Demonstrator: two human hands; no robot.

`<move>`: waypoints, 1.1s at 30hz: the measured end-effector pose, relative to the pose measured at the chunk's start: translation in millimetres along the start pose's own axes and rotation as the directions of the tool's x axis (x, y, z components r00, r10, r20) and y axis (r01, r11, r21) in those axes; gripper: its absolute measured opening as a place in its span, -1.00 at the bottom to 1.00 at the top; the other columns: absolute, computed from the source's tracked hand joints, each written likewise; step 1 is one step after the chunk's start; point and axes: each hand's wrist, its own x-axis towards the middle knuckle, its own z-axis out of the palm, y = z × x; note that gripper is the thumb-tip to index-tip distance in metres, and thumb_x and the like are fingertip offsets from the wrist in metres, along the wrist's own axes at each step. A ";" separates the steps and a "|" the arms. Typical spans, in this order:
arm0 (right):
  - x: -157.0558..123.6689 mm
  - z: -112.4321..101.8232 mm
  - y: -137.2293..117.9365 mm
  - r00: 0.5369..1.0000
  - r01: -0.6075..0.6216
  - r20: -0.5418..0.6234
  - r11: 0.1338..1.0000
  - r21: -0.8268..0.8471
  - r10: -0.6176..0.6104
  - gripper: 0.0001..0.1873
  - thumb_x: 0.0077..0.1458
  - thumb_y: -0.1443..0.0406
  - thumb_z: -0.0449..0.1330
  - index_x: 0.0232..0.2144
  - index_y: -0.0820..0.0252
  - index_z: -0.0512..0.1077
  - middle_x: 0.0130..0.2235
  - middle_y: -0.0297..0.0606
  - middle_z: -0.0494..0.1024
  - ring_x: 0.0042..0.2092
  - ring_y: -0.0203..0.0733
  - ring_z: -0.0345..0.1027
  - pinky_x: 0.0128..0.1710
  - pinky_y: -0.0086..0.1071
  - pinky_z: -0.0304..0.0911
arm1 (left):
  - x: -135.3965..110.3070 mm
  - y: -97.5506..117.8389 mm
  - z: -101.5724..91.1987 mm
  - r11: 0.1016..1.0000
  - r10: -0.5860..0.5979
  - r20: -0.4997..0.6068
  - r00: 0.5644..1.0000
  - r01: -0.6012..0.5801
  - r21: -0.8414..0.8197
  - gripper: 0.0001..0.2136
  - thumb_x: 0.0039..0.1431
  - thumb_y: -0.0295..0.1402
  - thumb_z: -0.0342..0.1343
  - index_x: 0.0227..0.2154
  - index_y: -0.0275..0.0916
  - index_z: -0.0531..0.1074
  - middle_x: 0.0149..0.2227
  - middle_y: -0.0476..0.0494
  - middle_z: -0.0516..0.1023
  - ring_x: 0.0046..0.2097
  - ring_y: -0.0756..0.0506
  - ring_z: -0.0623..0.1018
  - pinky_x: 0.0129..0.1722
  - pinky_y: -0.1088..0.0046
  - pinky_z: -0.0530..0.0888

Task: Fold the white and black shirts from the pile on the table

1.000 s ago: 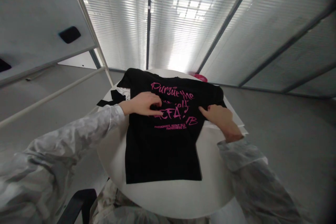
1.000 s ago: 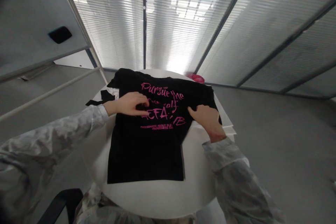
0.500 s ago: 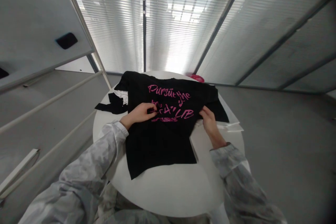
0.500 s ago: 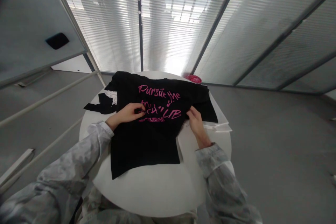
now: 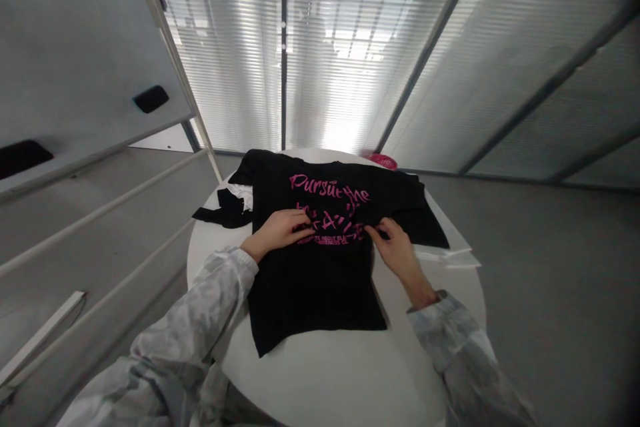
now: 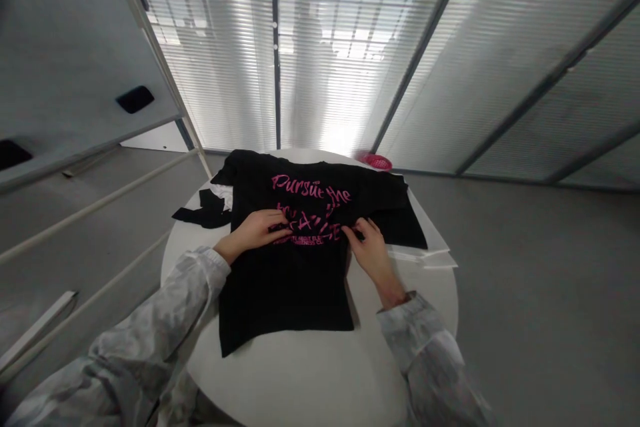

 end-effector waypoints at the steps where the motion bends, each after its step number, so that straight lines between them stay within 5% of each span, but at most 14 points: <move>1: -0.3 -2.8 1.8 0.999 -0.048 -0.020 0.998 0.051 0.049 -0.47 0.24 -0.24 0.37 -0.32 0.02 0.41 -0.36 -0.29 0.58 -0.29 -0.05 0.45 -0.09 -0.15 0.44 | -0.9 -2.4 -0.9 1.000 -0.009 -0.016 1.000 0.009 0.009 -0.69 0.59 -0.02 0.12 -0.04 -0.11 0.63 -0.07 -0.14 0.71 0.02 -0.15 0.70 0.06 0.35 0.57; 7: 4.2 -18.6 22.8 0.913 -0.181 -0.287 0.918 0.352 0.290 -0.44 0.16 -0.21 0.42 -0.17 0.06 0.41 -0.39 -0.42 0.48 -0.39 -0.21 0.28 -0.37 -0.33 0.21 | -7.2 -17.4 -9.4 0.989 -0.107 -0.111 0.988 0.118 0.090 -0.62 0.59 0.04 0.10 0.00 -0.13 0.65 -0.04 -0.15 0.75 -0.03 -0.16 0.73 -0.04 0.36 0.55; 10: 6.6 -21.8 29.3 0.833 -0.167 -0.428 0.896 0.410 0.351 -0.44 0.14 -0.15 0.44 -0.06 0.10 0.50 -0.24 -0.31 0.58 -0.27 -0.16 0.43 -0.20 -0.26 0.37 | -9.2 -19.7 -12.2 0.982 -0.138 -0.111 0.984 0.151 0.116 -0.60 0.59 0.05 0.08 -0.05 -0.14 0.65 -0.06 -0.14 0.75 -0.06 -0.15 0.73 -0.09 0.37 0.52; 12: 5.7 -22.1 27.7 0.825 -0.131 -0.459 0.902 0.412 0.330 -0.49 0.18 -0.10 0.43 -0.03 0.10 0.54 -0.12 -0.24 0.63 -0.11 -0.08 0.52 0.01 -0.17 0.44 | -9.2 -18.7 -12.0 0.970 -0.170 -0.104 0.980 0.185 0.157 -0.59 0.60 0.05 0.07 -0.12 -0.15 0.64 -0.13 -0.14 0.73 -0.12 -0.15 0.71 -0.15 0.37 0.48; 14: 2.5 -21.3 21.7 0.877 -0.091 -0.396 0.904 0.417 0.271 -0.54 0.25 -0.06 0.37 0.04 0.06 0.57 0.01 -0.19 0.66 0.05 0.00 0.57 0.18 -0.08 0.45 | -7.6 -16.1 -11.2 0.956 -0.205 -0.105 0.973 0.222 0.194 -0.59 0.61 0.03 0.06 -0.16 -0.16 0.62 -0.17 -0.13 0.70 -0.18 -0.14 0.68 -0.21 0.36 0.45; 17: -5.4 -18.4 8.4 0.984 -0.047 -0.144 0.922 0.383 0.110 -0.44 0.33 0.03 0.31 0.31 -0.03 0.46 0.24 -0.14 0.63 0.27 0.09 0.54 0.32 0.03 0.42 | -2.4 -8.1 -11.5 0.950 -0.204 -0.170 0.964 0.237 0.203 -0.71 0.56 -0.06 0.16 -0.11 -0.17 0.60 -0.09 -0.16 0.68 -0.14 -0.14 0.66 -0.18 0.35 0.46; 20: -11.7 -12.9 -2.9 0.995 0.044 0.079 0.973 0.227 -0.063 -0.17 0.35 0.09 0.34 0.55 -0.09 0.19 0.41 -0.08 0.52 0.45 0.12 0.38 0.45 0.12 0.31 | 3.7 7.8 -15.3 0.957 -0.122 -0.258 0.958 0.182 0.224 -0.84 0.51 -0.23 0.20 -0.12 -0.19 0.57 -0.02 -0.22 0.65 -0.02 -0.18 0.64 -0.05 0.27 0.48; 22: -12.0 -8.3 -6.8 0.982 0.123 0.133 0.988 0.099 -0.135 -0.09 0.35 0.07 0.37 0.58 -0.11 0.11 0.41 -0.08 0.53 0.48 0.14 0.34 0.52 0.19 0.21 | 6.0 23.7 -17.7 0.973 -0.037 -0.199 0.979 0.080 0.216 -0.87 0.51 -0.31 0.14 -0.18 -0.18 0.55 -0.09 -0.20 0.66 -0.05 -0.17 0.63 -0.03 0.23 0.46; 25: -6.7 -3.0 -7.8 0.965 0.241 0.134 0.966 -0.096 -0.227 -0.23 0.32 0.05 0.42 0.46 -0.07 0.30 0.26 -0.10 0.64 0.34 0.21 0.48 0.46 0.24 0.26 | 5.9 51.3 -16.0 0.990 0.109 0.033 0.994 -0.111 0.084 -0.84 0.47 -0.20 0.20 -0.14 -0.17 0.57 -0.19 -0.12 0.66 -0.14 -0.15 0.62 -0.02 0.22 0.47; 29: 0.4 -2.0 -7.4 0.944 0.323 0.173 0.894 -0.309 -0.281 -0.61 0.32 0.05 0.42 0.08 0.05 0.54 0.00 -0.07 0.68 0.01 0.21 0.60 0.17 0.14 0.45 | 3.4 77.2 -1.5 0.976 0.215 0.239 0.947 -0.217 -0.017 -0.38 0.19 0.24 0.40 0.05 -0.18 0.60 -0.04 -0.22 0.68 -0.05 -0.25 0.66 0.06 0.15 0.51; 31: 0.8 -3.4 -8.1 0.936 0.341 0.215 0.875 -0.342 -0.281 -0.76 0.37 0.08 0.37 -0.04 0.04 0.55 -0.08 -0.11 0.69 -0.06 0.16 0.60 0.17 0.12 0.42 | 2.7 80.7 6.2 0.974 0.219 0.279 0.935 -0.227 -0.002 -0.38 0.21 0.22 0.42 0.09 -0.18 0.60 0.02 -0.26 0.67 -0.01 -0.27 0.67 0.09 0.13 0.52; 33: -0.3 -5.1 -9.3 0.924 0.360 0.254 0.871 -0.334 -0.285 -0.85 0.42 0.12 0.31 -0.12 0.02 0.55 -0.14 -0.18 0.70 -0.08 0.12 0.61 0.26 0.15 0.34 | 2.7 79.0 10.0 0.973 0.223 0.302 0.927 -0.232 -0.005 -0.64 0.39 -0.02 0.35 0.05 -0.15 0.62 0.00 -0.22 0.67 -0.01 -0.23 0.68 0.07 0.18 0.53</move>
